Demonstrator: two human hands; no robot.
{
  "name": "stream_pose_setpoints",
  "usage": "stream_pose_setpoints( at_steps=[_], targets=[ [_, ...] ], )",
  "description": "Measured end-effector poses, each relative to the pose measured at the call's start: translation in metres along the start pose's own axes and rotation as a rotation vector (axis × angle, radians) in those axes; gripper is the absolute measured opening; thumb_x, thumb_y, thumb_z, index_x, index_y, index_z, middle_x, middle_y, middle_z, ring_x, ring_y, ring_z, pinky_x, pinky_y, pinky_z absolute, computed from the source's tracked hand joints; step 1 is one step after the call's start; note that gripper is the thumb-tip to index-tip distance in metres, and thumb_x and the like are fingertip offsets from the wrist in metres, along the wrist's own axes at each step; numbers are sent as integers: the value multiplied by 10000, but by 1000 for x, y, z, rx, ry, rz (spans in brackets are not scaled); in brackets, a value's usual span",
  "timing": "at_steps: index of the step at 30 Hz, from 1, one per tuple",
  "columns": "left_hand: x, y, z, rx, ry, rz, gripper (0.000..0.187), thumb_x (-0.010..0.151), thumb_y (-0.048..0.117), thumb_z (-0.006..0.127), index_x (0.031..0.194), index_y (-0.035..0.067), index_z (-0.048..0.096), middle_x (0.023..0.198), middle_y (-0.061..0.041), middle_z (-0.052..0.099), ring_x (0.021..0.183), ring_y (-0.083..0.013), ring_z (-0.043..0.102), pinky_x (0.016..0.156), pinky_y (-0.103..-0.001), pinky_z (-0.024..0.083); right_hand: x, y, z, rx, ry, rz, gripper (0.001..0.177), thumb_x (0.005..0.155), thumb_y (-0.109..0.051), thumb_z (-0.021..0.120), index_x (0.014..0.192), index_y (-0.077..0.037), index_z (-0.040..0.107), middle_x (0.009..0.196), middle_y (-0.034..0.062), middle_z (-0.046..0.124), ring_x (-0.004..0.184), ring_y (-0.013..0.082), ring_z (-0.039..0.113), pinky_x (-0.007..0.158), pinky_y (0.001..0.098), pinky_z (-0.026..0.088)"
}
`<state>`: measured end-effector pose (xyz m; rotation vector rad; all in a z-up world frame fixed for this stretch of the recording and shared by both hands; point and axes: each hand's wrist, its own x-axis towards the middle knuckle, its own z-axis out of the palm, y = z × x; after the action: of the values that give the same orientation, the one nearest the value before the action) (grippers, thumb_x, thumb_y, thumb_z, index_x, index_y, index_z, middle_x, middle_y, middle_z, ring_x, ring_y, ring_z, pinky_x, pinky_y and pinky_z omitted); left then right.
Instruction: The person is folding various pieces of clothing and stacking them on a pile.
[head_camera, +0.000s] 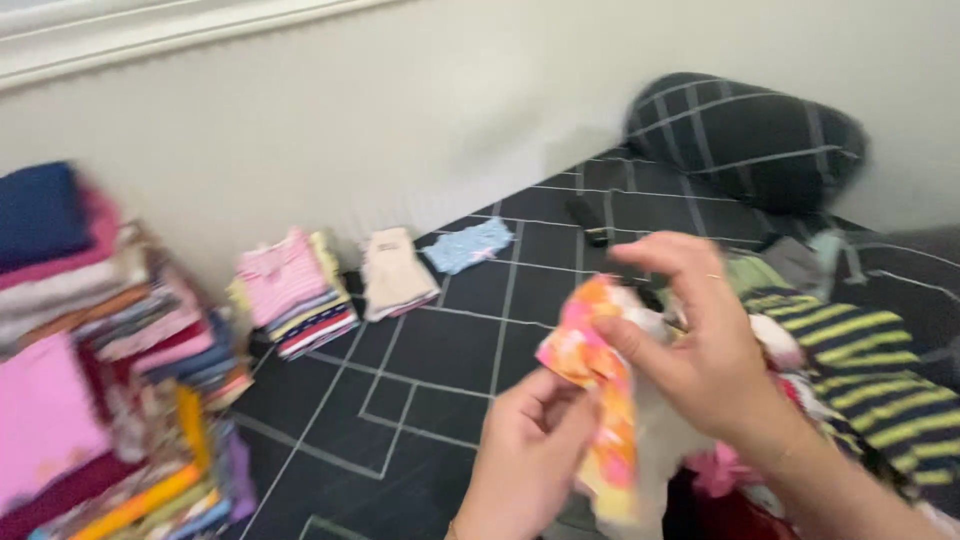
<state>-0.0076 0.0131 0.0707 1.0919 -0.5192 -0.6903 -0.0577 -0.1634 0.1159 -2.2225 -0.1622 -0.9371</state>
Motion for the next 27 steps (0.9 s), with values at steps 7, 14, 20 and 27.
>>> stream_pose_setpoints(
  at_steps=[7, 14, 20, 27],
  targets=[
    [-26, 27, -61, -128, 319, 124, 280, 988, 119, 592, 1220, 0, 694, 1006, -41, 753, 807, -67, 688, 677, -225, 545, -15, -6, 81, 494, -304, 350, 512, 810, -78, 799, 1267, -38, 574, 1090, 57, 690, 920, 110, 660, 788, 304, 553],
    [-13, 65, -147, 253, 427, 249, 262, 1031, 137, 516, 1204, 2, 659, 1007, -30, 682, 864, -60, 611, 751, -233, 521, 78, 32, 99, 715, -512, 652, 247, 956, -182, 613, 1087, 0, 715, 993, 83, 744, 864, 175, 720, 809, 361, 580],
    [27, 82, -201, 417, 351, 360, 265, 1021, 145, 466, 1161, 15, 649, 1001, -6, 694, 863, -53, 619, 783, -252, 539, 114, 60, 126, 1050, -453, 772, 218, 957, -152, 553, 1070, -6, 669, 1074, 120, 736, 963, 213, 727, 909, 428, 579],
    [86, 90, -252, 903, 493, 240, 322, 934, 297, 622, 1043, 1, 689, 913, -114, 749, 808, -174, 701, 728, -343, 566, 149, 137, 158, 987, -271, 903, 290, 1005, -207, 483, 1151, -21, 650, 1129, 129, 710, 1007, 236, 678, 969, 428, 513]
  ],
)
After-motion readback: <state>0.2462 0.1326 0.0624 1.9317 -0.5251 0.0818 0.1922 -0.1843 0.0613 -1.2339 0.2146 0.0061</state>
